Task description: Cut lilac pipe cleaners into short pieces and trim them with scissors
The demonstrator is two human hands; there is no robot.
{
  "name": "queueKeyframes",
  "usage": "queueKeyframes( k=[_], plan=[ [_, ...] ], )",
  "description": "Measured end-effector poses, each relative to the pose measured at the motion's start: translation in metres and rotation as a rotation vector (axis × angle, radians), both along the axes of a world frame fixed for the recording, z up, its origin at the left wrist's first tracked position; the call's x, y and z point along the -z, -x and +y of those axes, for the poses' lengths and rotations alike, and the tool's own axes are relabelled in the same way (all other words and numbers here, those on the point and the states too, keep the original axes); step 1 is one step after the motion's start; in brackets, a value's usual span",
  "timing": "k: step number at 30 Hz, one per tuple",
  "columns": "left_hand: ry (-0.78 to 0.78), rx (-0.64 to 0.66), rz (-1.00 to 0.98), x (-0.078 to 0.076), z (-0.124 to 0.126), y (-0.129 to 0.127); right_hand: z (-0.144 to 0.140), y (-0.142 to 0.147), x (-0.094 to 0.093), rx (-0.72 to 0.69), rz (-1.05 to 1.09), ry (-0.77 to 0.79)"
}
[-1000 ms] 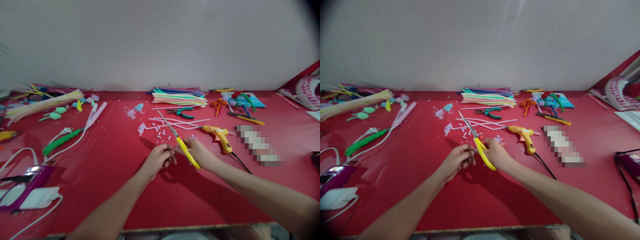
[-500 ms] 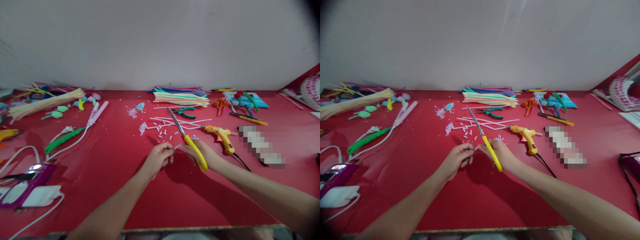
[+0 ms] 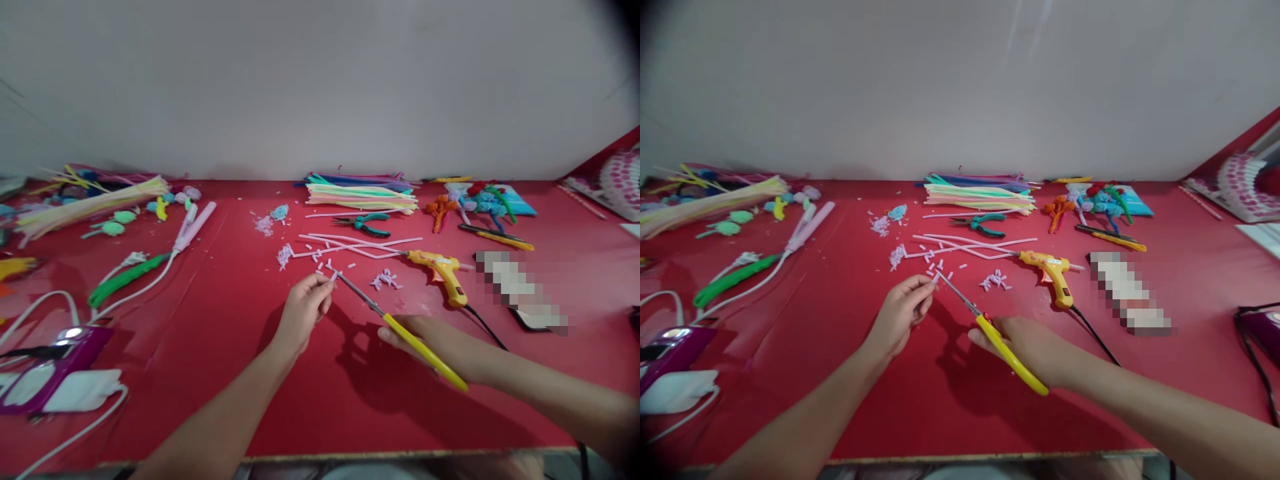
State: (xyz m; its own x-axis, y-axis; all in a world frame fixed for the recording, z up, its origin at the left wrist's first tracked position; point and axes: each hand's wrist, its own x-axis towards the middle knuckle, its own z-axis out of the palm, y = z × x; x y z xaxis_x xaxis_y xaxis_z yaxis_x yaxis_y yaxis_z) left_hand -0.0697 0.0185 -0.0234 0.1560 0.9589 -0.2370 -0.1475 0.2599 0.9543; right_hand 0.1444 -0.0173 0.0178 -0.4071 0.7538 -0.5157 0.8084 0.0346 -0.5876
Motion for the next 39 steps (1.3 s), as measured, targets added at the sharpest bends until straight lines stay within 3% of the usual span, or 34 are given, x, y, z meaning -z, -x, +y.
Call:
queueKeyframes(
  k=[10, 29, 39],
  plan=[
    [0.005, -0.026, -0.020, 0.001, 0.001, 0.001, -0.001, 0.007, -0.007, 0.055, 0.019, 0.008],
    [0.028, -0.011, 0.032, 0.000, 0.000, 0.001, -0.004, 0.007, 0.013, 0.056, 0.083, 0.029],
    [0.144, 0.004, -0.099, 0.001, 0.003, 0.000, 0.000, 0.016, -0.006, 0.154, 0.074, 0.209]
  ],
)
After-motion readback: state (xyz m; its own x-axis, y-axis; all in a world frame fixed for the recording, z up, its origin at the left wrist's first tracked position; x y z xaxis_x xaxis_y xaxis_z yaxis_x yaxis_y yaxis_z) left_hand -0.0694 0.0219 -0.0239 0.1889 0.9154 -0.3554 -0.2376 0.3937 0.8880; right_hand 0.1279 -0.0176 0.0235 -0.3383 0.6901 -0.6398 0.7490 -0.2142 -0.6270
